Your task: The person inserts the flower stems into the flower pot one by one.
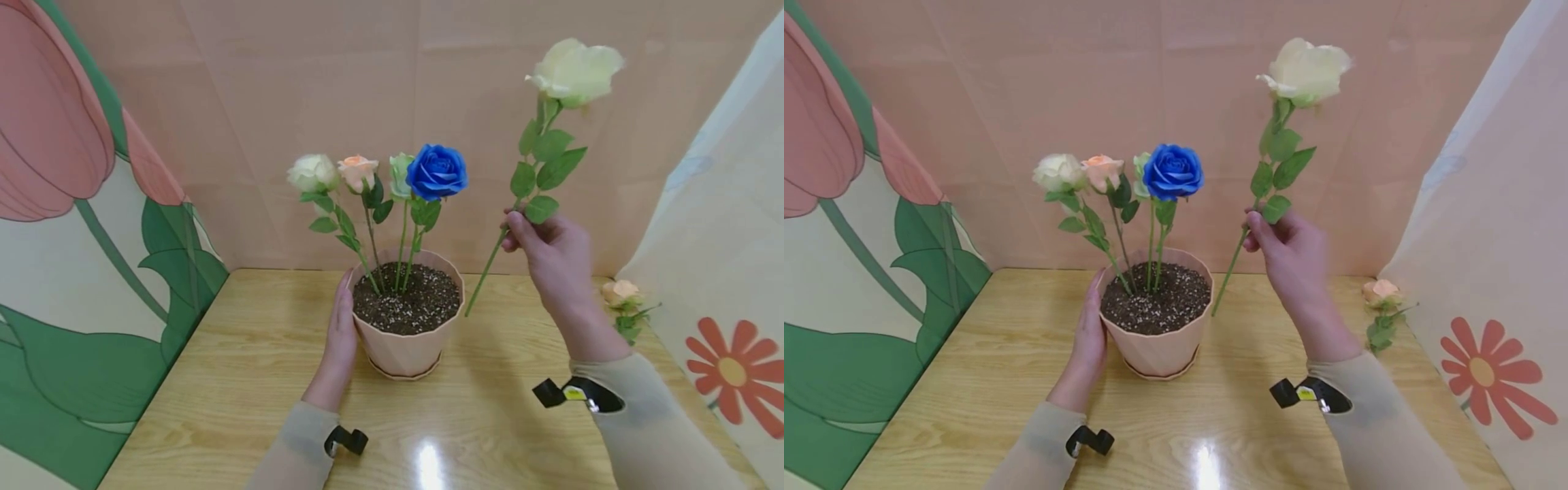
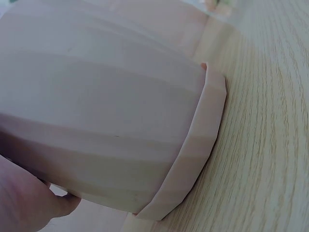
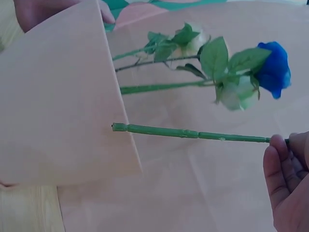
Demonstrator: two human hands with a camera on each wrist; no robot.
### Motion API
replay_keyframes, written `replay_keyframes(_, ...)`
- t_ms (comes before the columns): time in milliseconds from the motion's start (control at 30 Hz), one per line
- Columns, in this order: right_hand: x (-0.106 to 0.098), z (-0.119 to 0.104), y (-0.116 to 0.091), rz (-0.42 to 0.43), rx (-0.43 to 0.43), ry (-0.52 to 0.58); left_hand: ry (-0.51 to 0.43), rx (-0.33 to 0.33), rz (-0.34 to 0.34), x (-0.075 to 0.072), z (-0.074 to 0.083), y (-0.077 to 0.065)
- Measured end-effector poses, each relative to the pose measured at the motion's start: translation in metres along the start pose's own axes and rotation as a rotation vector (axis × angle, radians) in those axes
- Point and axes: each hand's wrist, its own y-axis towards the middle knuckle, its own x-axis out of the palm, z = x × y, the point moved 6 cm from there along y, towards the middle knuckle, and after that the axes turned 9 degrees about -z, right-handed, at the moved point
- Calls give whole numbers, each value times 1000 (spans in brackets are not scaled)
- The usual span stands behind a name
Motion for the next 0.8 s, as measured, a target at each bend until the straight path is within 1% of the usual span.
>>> replay_keyframes(100,9,-2,3,-6,-25,23,1,-3,0,0,-1,0)
replay_keyframes(267,19,-4,8,-6,-40,37,-3,2,-1,0,-1,0)
replay_keyframes(467,25,-11,15,-5,-56,-1,-7,0,3,0,-1,0)
replay_keyframes(600,30,-14,19,5,-70,-7,-4,-9,7,0,-1,1)
replay_keyframes(700,35,-10,21,14,-77,-16,-7,-16,7,-1,-2,1)
replay_keyframes(800,41,-3,21,22,-94,-67,-6,-14,6,0,-1,1)
